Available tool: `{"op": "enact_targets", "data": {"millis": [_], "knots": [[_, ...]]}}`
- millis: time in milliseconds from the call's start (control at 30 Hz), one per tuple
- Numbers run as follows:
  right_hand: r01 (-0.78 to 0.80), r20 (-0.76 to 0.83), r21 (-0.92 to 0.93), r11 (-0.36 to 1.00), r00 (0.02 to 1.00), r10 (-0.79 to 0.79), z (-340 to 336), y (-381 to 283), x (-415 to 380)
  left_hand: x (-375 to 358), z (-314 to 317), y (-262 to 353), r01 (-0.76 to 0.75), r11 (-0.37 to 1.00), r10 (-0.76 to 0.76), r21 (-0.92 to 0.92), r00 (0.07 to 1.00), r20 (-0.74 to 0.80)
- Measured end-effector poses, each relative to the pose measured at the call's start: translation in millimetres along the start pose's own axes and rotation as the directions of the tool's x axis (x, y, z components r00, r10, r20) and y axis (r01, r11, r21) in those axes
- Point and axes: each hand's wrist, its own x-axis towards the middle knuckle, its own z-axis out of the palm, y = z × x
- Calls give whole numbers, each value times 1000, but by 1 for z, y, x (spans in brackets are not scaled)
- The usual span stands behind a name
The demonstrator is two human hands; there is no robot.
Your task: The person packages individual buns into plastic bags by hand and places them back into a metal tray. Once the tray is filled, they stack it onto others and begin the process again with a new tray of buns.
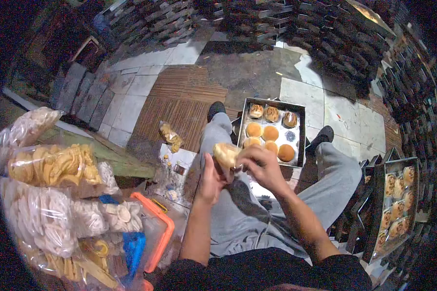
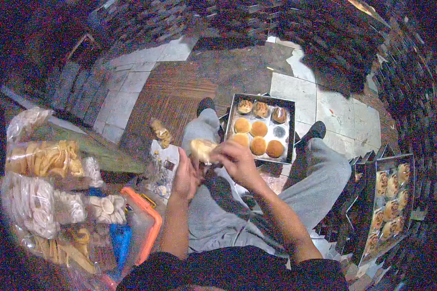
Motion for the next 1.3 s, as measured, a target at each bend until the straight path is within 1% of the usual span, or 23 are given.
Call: {"op": "enact_targets", "data": {"millis": [33,67,100,133,167,200,367,433,500,533,567,600,633,700,767,833,900,933,967,1033,1100,1167,1300], "knots": [[-121,-41,148,982,991,128,9,7,2,-12,-3,17,268,877,-183,399,954,-238],[-226,-62,293,929,965,255,15,12,6,-17,-6,27,543,544,-229,639,829,-510],[-234,-52,230,945,966,252,-3,17,3,-12,-5,6,524,585,-255,619,844,-473],[-210,-83,264,942,968,239,6,20,14,-11,-14,11,285,315,186,905,917,-353],[-199,-109,293,935,965,240,13,21,18,-14,-20,13,121,-97,511,988,858,-55],[-226,-87,299,927,961,263,19,16,21,-7,-9,19,-198,-119,666,973,711,226],[64,72,-305,950,996,-44,-1,-43,30,14,-26,21,-550,124,692,826,644,325],[297,-232,-365,882,889,-395,4,-46,20,-1,-29,22,-382,577,535,722,844,19],[239,-240,-428,871,899,-365,-4,-7,12,-1,-19,16,-308,634,473,709,880,-40],[-118,-242,72,990,961,132,-6,16,4,3,-11,9,-363,699,519,616,850,-89],[-471,-8,517,715,832,554,-8,27,-4,3,-10,4,-412,751,550,517,823,-144],[-418,-41,379,826,884,466,-10,20,-1,5,-17,5,-405,706,547,581,833,-85],[-416,-51,378,827,883,467,-12,16,5,12,-23,7,-405,709,542,577,837,-78],[-409,-207,463,786,813,544,-13,4,15,16,-27,6,-436,403,653,804,753,82],[-420,-189,429,800,824,534,-17,17,38,32,-7,14,-383,361,645,851,761,69],[-527,12,392,754,822,569,-3,41,55,46,6,20,-315,172,594,933,789,157],[-510,75,644,571,784,616,7,83,56,39,-7,23,-259,86,635,962,758,148],[-435,23,629,644,838,544,15,77,54,29,-11,28,-239,26,644,971,747,166],[-585,129,466,663,787,604,13,68,45,19,-14,31,-215,-31,654,976,734,183],[-588,289,735,338,722,628,49,80,15,-3,-27,27,-185,-85,689,979,699,192],[-601,402,791,116,654,641,72,86,-11,-22,-41,20,267,563,267,782,836,-478],[-609,427,792,28,587,688,90,95,-27,-35,-54,1,334,610,205,718,810,-550],[-698,338,682,219,566,752,84,100,-31,-33,-27,-32,226,780,164,584,826,-538]]}}
